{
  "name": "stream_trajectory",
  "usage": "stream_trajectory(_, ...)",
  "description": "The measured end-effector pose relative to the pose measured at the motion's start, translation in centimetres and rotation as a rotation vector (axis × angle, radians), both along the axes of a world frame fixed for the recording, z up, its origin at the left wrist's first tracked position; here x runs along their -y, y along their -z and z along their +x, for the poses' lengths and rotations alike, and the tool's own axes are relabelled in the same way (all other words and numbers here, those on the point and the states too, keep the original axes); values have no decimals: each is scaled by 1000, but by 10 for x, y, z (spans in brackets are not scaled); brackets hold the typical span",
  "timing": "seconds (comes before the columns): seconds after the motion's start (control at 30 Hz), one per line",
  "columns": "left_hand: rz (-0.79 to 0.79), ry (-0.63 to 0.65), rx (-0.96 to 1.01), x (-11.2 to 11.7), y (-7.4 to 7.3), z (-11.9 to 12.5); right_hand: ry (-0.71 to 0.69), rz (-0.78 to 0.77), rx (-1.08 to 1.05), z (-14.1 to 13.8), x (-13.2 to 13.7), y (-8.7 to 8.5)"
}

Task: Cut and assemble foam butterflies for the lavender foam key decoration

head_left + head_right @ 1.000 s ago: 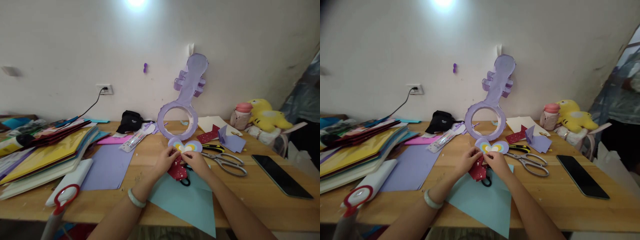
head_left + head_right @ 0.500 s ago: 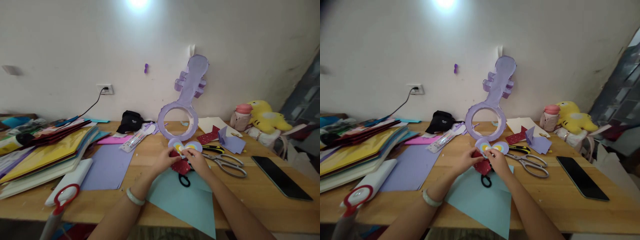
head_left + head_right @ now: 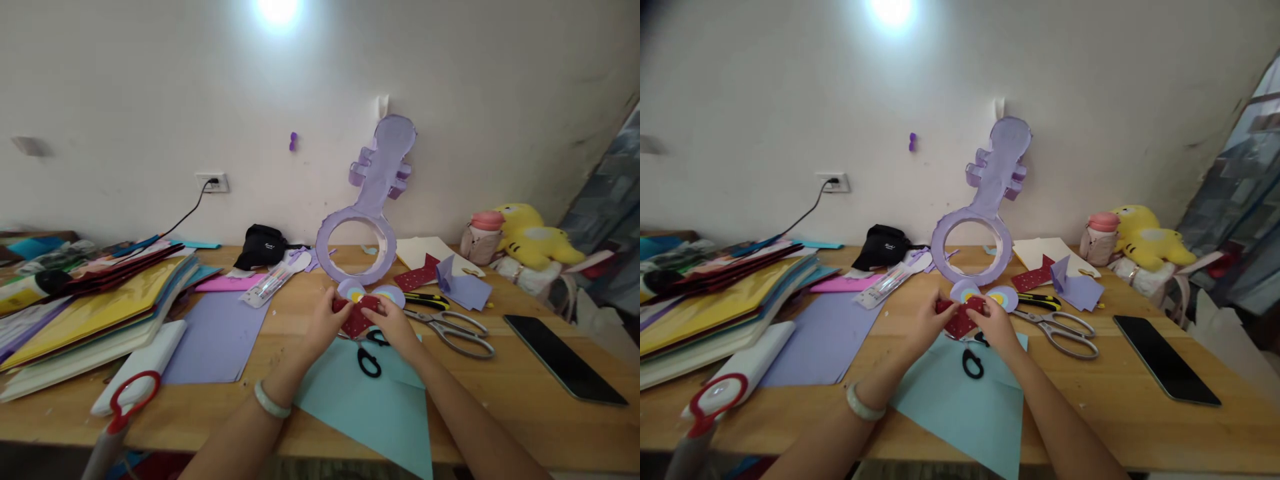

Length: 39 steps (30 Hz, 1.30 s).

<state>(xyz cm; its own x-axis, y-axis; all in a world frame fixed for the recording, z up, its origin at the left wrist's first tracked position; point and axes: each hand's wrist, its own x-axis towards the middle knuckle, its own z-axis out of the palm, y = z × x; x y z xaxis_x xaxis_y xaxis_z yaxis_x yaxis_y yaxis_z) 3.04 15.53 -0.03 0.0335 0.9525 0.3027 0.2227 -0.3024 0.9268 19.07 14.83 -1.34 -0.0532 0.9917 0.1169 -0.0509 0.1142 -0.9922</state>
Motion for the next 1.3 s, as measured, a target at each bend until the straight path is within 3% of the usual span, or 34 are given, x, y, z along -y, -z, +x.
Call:
stream_trajectory(0.27, -64, 196, 253, 8, -7, 6, 93, -66, -118, 4, -7, 3)
stream_trajectory(0.4, -111, 216, 339, 7, -6, 6, 218, 31, -159, 1, -7, 7)
stream_trajectory(0.6, -175, 228, 396, 5, -1, 7, 243, 163, -117, -3, -6, 18)
stream_trajectory(0.7, -191, 170, 398, 5, 2, 9, 253, 226, -44, -2, -5, 18)
stream_trajectory(0.93, -146, -41, 279, 1, 7, 9, 342, 384, 166, 0, -2, 7)
stream_trajectory(1.1, -72, -131, 214, -6, 15, 7, 198, 212, 40, -3, 0, 5)
stream_trajectory(1.2, 72, -89, 67, -7, 15, 3, 213, 139, -27, -3, -2, 5)
stream_trajectory(1.3, 336, -96, -201, -2, 7, -5, 247, 124, -44, -2, -3, 5)
